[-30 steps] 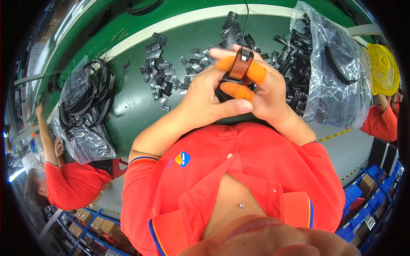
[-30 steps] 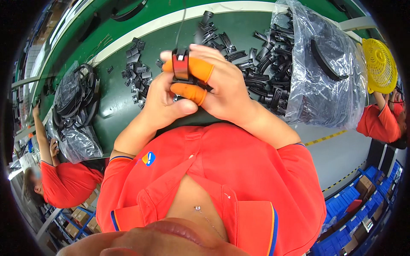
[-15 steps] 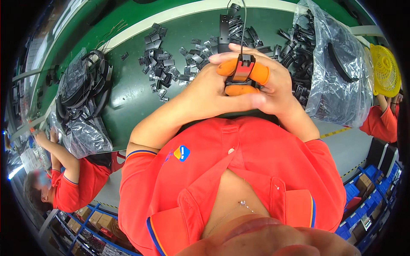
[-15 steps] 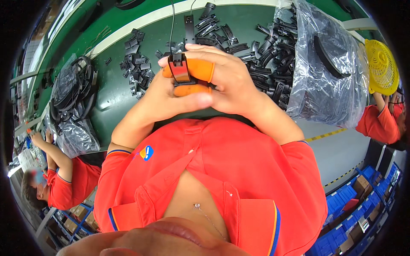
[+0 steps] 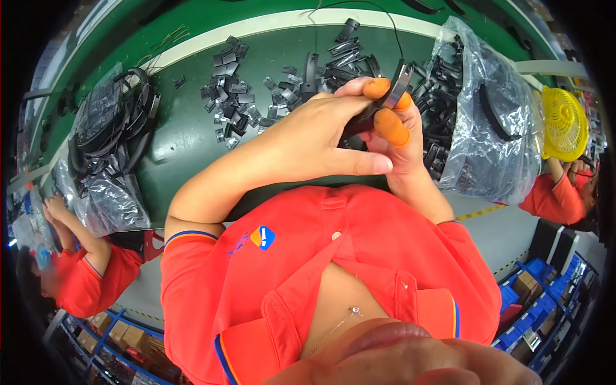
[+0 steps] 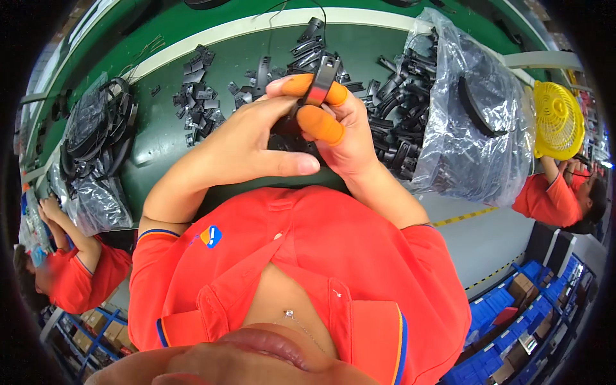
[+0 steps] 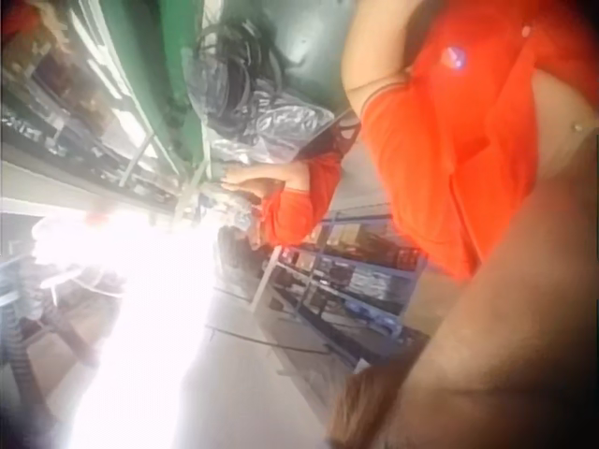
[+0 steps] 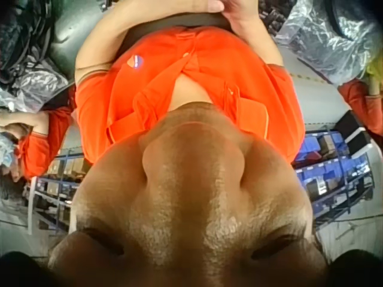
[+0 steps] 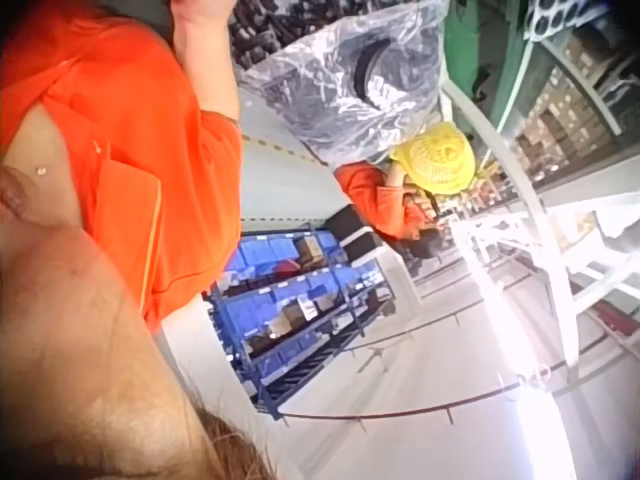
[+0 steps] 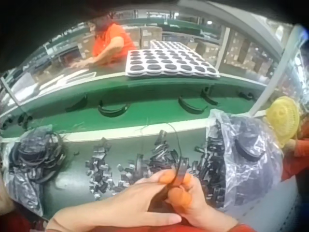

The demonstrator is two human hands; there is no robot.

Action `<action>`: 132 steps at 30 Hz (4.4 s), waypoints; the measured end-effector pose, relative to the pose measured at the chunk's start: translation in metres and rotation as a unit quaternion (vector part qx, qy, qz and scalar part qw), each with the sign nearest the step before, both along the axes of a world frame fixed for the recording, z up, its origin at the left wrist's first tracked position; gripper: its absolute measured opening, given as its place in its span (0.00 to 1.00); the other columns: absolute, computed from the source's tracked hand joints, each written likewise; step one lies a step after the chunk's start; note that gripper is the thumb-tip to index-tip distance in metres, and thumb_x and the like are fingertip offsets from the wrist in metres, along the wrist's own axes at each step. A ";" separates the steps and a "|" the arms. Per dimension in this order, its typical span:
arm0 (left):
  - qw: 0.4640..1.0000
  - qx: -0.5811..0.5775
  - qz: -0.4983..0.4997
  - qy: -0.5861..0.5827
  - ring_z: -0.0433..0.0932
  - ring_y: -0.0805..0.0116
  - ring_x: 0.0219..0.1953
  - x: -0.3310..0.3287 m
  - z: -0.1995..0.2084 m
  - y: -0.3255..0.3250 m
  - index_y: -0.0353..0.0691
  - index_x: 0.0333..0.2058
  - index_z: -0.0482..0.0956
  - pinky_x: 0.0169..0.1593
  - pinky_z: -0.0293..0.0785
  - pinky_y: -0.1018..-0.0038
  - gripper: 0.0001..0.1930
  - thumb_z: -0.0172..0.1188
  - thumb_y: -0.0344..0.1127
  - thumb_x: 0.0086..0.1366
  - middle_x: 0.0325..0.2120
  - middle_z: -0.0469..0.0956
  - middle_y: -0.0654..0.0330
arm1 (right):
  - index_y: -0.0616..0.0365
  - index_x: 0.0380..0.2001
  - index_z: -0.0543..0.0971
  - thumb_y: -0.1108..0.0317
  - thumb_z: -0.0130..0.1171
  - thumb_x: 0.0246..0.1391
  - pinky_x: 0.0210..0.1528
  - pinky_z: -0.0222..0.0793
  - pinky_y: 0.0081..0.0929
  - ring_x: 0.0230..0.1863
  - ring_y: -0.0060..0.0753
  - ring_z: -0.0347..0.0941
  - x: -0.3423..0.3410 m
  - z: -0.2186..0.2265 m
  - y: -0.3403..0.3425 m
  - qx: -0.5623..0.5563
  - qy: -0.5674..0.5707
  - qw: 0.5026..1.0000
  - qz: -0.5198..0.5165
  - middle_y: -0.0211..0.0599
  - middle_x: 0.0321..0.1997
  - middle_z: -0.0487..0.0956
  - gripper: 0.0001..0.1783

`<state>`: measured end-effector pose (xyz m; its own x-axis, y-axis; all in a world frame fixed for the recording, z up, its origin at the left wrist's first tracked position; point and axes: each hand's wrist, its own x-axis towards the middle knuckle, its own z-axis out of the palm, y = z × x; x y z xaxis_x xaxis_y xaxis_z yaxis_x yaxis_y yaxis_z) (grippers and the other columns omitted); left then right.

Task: The person assembles a headset by fitting a metal slider into a headband and snapping a plastic cover over the joint by hand. They repeat this process for both sides of the headband before setting it aside and starting another.

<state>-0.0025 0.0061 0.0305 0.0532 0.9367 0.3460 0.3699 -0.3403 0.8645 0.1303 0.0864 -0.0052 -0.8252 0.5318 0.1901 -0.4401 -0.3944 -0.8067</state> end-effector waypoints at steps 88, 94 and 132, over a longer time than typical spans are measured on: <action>0.830 -0.085 0.065 -0.547 0.70 0.68 0.35 -0.027 0.012 -0.019 0.33 0.47 0.65 0.44 0.65 0.74 0.16 0.42 0.38 0.66 0.33 0.71 0.57 | 0.63 0.42 0.72 0.67 0.45 0.58 0.31 0.57 0.17 0.28 0.20 0.61 0.073 0.041 0.103 0.140 -0.068 0.826 -0.542 0.30 0.27 0.67 0.13; 0.837 -0.089 0.031 -0.539 0.69 0.71 0.32 -0.029 -0.011 -0.018 0.34 0.44 0.66 0.41 0.65 0.76 0.16 0.43 0.41 0.66 0.33 0.71 0.57 | 0.67 0.44 0.67 0.75 0.47 0.53 0.27 0.69 0.18 0.23 0.26 0.73 0.039 0.059 0.041 0.125 -0.031 0.957 -0.260 0.38 0.28 0.73 0.14; 0.844 -0.192 0.035 -0.499 0.65 0.78 0.24 -0.010 -0.018 -0.010 0.33 0.42 0.69 0.32 0.63 0.83 0.20 0.50 0.47 0.63 0.22 0.71 0.63 | 0.64 0.45 0.73 0.58 0.43 0.60 0.44 0.66 0.23 0.39 0.27 0.73 -0.003 0.027 0.020 0.086 -0.116 0.983 -0.109 0.38 0.39 0.77 0.20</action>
<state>-0.0122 -0.0040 0.0122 -0.1464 0.9787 -0.1442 -0.6001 0.0280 0.7994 0.1277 0.1061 0.0214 -0.7267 0.6777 0.1123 -0.2948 -0.1601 -0.9421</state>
